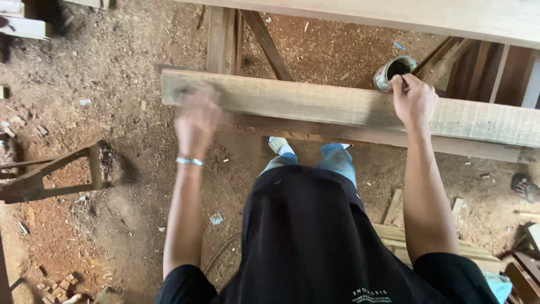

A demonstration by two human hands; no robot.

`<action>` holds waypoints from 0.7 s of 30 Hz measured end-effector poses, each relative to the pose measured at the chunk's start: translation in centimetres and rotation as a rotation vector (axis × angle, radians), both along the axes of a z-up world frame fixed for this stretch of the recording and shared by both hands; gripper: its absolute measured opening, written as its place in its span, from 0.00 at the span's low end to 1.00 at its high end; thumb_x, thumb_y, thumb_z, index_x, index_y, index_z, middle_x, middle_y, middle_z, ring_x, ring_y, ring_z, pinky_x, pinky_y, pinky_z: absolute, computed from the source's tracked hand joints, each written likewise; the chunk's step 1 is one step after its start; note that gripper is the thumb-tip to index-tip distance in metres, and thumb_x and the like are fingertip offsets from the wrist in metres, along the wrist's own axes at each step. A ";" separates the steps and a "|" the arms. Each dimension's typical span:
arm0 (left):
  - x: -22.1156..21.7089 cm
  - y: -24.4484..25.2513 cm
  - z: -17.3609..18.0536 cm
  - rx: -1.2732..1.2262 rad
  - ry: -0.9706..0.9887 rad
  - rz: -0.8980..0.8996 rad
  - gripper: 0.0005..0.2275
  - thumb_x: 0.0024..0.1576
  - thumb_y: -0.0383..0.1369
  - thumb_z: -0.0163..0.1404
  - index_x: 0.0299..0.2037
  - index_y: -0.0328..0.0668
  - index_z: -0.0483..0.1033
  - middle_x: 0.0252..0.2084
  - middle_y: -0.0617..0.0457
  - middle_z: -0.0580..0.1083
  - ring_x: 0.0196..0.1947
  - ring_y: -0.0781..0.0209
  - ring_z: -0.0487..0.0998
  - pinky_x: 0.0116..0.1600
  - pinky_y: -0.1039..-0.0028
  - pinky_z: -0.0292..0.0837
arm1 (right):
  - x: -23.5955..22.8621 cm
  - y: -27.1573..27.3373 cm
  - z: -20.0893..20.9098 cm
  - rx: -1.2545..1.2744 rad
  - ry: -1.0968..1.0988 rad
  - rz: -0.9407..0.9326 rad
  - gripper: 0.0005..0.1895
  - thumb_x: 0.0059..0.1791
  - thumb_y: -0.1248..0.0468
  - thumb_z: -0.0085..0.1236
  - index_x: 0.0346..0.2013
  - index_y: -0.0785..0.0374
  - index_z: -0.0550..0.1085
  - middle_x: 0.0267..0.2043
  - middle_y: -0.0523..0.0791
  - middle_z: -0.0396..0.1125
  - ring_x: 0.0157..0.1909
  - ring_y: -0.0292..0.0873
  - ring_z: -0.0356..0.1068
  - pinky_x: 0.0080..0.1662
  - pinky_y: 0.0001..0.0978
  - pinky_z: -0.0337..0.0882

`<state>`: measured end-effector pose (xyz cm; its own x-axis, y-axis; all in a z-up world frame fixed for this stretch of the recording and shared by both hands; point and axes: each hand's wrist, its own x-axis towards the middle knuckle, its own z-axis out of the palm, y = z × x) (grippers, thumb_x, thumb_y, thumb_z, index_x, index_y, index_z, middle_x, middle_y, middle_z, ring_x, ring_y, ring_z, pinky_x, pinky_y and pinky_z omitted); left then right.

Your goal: The person sands wooden planks with a sanding block, moving the block back and forth along the surfaces and edges of several planks.

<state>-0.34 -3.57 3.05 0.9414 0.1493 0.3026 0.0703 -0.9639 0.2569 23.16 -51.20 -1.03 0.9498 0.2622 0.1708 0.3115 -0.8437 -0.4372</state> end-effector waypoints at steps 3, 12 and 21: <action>2.1 3.3 -1.1 0.188 -0.123 0.328 0.14 0.73 0.35 0.43 0.65 0.44 0.72 0.68 0.48 0.70 0.67 0.51 0.69 0.70 0.61 0.62 | 0.0 0.1 0.4 0.065 0.141 -0.037 0.12 0.59 0.54 0.54 0.39 0.54 0.82 0.29 0.49 0.73 0.28 0.51 0.74 0.34 0.42 0.71; 6.5 -10.6 -0.8 -0.755 -0.161 0.043 0.11 0.66 0.33 0.47 0.57 0.44 0.70 0.54 0.51 0.75 0.55 0.60 0.76 0.61 0.75 0.76 | 0.1 -0.4 -0.3 0.038 0.075 0.042 0.13 0.60 0.56 0.54 0.37 0.54 0.82 0.32 0.49 0.73 0.32 0.51 0.75 0.36 0.41 0.72; 1.4 3.1 0.1 -0.399 0.264 0.591 0.21 0.70 0.43 0.28 0.67 0.47 0.66 0.71 0.53 0.64 0.72 0.60 0.64 0.74 0.68 0.60 | 1.1 -1.0 -1.4 -0.042 0.175 -0.010 0.14 0.61 0.55 0.52 0.39 0.54 0.82 0.30 0.43 0.74 0.24 0.37 0.68 0.30 0.33 0.67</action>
